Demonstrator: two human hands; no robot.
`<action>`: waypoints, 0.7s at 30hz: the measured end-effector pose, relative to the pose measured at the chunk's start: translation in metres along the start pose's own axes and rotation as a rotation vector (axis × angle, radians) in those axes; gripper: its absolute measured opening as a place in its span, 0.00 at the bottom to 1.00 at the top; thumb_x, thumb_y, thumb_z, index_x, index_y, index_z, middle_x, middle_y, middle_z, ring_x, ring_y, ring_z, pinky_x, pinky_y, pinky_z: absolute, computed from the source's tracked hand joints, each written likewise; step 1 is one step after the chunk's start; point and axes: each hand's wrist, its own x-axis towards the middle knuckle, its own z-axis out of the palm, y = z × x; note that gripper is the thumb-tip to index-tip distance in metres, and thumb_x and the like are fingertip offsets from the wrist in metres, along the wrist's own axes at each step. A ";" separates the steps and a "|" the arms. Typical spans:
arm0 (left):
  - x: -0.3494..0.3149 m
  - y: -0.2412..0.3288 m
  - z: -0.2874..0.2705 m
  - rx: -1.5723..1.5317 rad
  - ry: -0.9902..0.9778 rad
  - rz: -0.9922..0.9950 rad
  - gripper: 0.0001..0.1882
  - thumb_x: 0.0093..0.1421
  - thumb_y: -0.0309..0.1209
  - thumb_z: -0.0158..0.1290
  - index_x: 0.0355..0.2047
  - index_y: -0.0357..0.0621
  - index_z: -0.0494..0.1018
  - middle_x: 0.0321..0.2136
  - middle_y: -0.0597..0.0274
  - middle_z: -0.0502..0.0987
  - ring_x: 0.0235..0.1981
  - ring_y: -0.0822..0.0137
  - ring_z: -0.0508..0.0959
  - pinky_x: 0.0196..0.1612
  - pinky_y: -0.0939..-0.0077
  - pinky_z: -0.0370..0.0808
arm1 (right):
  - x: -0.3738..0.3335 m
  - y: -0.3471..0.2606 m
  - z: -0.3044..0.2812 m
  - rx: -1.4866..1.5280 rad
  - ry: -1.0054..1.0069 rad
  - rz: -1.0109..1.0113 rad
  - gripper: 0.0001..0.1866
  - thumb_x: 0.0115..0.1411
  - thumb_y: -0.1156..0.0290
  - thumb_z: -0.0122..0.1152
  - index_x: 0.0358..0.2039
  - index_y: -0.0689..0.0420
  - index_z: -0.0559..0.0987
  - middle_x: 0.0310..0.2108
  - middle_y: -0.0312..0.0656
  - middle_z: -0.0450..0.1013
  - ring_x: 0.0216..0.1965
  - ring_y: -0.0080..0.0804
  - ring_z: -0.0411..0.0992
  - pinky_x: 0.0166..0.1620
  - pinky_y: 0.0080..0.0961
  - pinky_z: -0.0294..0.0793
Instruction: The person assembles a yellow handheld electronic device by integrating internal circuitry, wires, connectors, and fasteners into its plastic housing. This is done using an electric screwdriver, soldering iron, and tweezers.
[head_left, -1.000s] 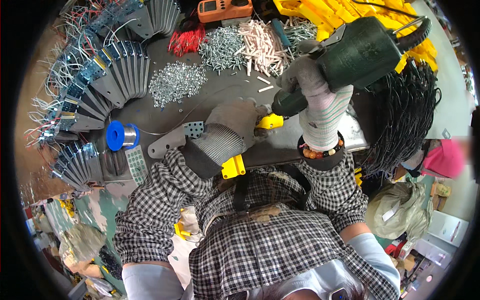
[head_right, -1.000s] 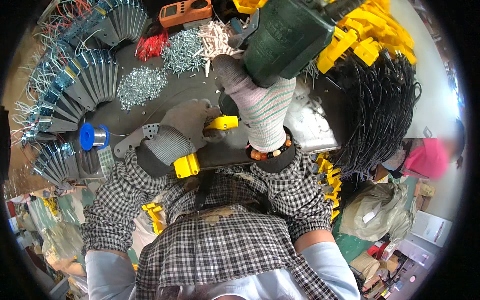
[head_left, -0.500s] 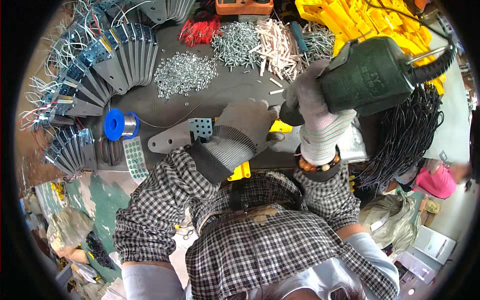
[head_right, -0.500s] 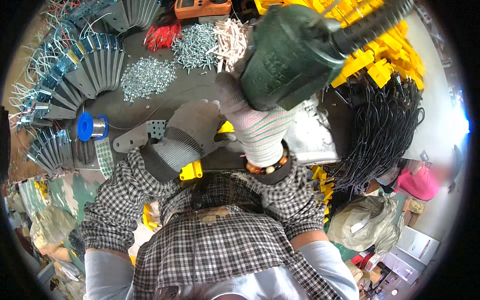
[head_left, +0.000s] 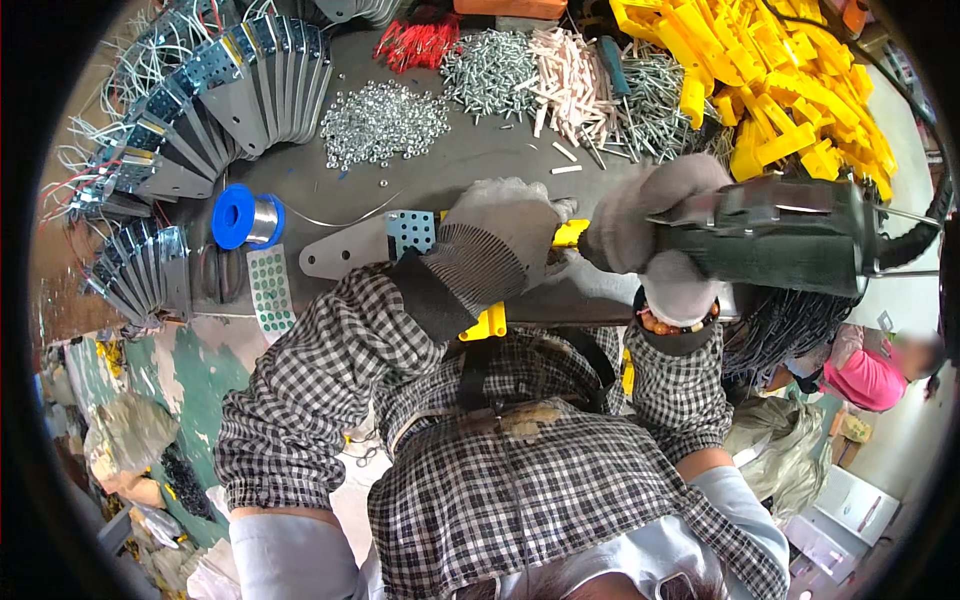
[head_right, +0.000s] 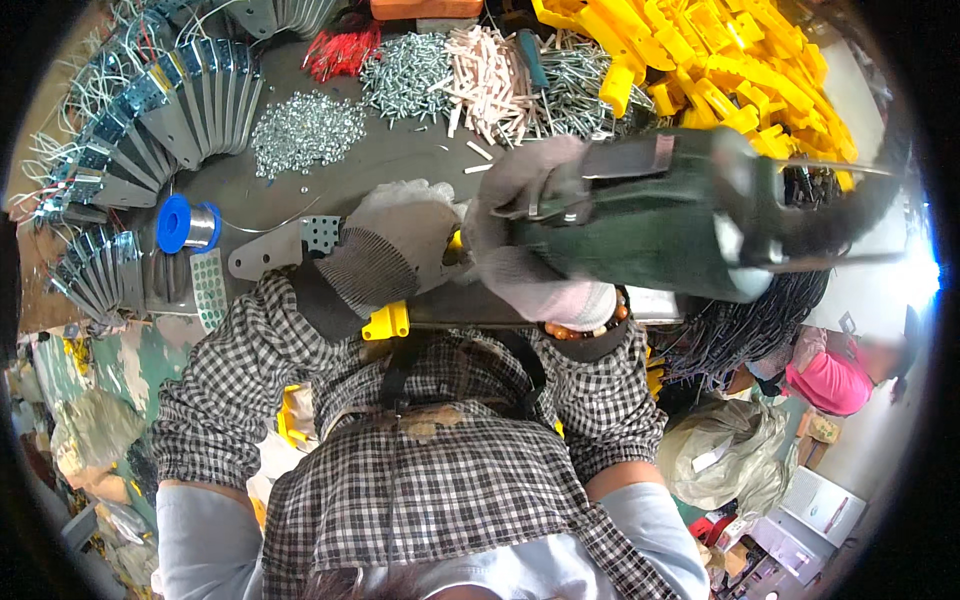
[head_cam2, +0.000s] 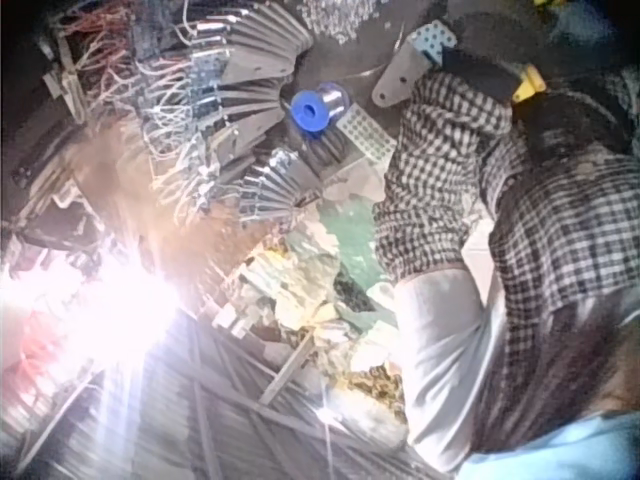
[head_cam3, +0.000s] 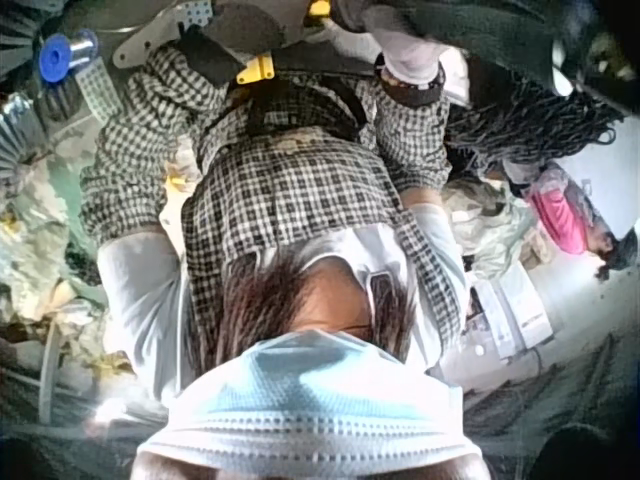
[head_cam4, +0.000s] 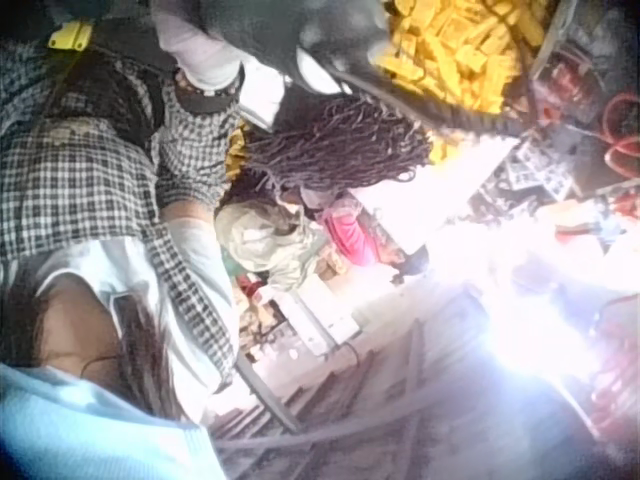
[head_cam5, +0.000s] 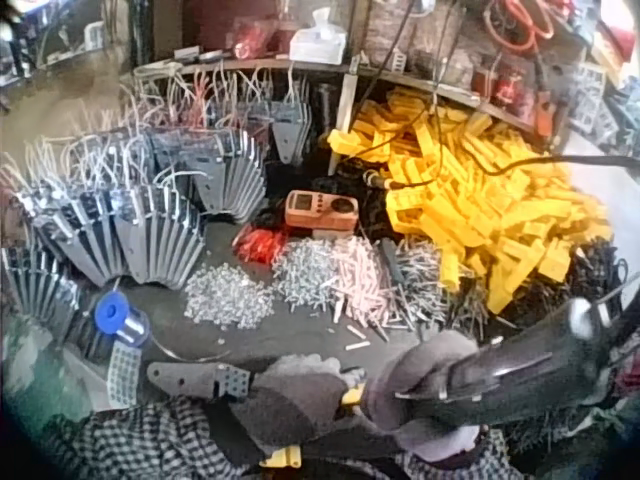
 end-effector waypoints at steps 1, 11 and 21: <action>0.000 0.001 -0.001 0.019 -0.025 -0.022 0.18 0.52 0.47 0.61 0.36 0.49 0.79 0.36 0.58 0.75 0.42 0.58 0.76 0.47 0.64 0.73 | -0.003 0.004 0.000 0.001 -0.002 0.001 0.14 0.52 0.79 0.61 0.40 0.58 0.75 0.27 0.33 0.71 0.29 0.26 0.71 0.38 0.22 0.74; -0.014 -0.012 -0.007 0.028 -0.061 0.009 0.22 0.52 0.44 0.60 0.46 0.51 0.74 0.35 0.59 0.75 0.42 0.59 0.75 0.45 0.63 0.72 | -0.012 0.013 0.028 -0.582 0.478 -0.056 0.14 0.56 0.80 0.58 0.42 0.59 0.68 0.19 0.35 0.64 0.17 0.26 0.63 0.22 0.25 0.65; 0.022 0.005 0.021 -0.008 0.190 -0.062 0.23 0.55 0.48 0.57 0.46 0.49 0.75 0.38 0.60 0.77 0.44 0.59 0.76 0.50 0.62 0.73 | -0.001 -0.039 0.021 0.104 -0.344 -0.237 0.25 0.56 0.58 0.69 0.44 0.59 0.67 0.17 0.31 0.69 0.17 0.24 0.69 0.23 0.25 0.72</action>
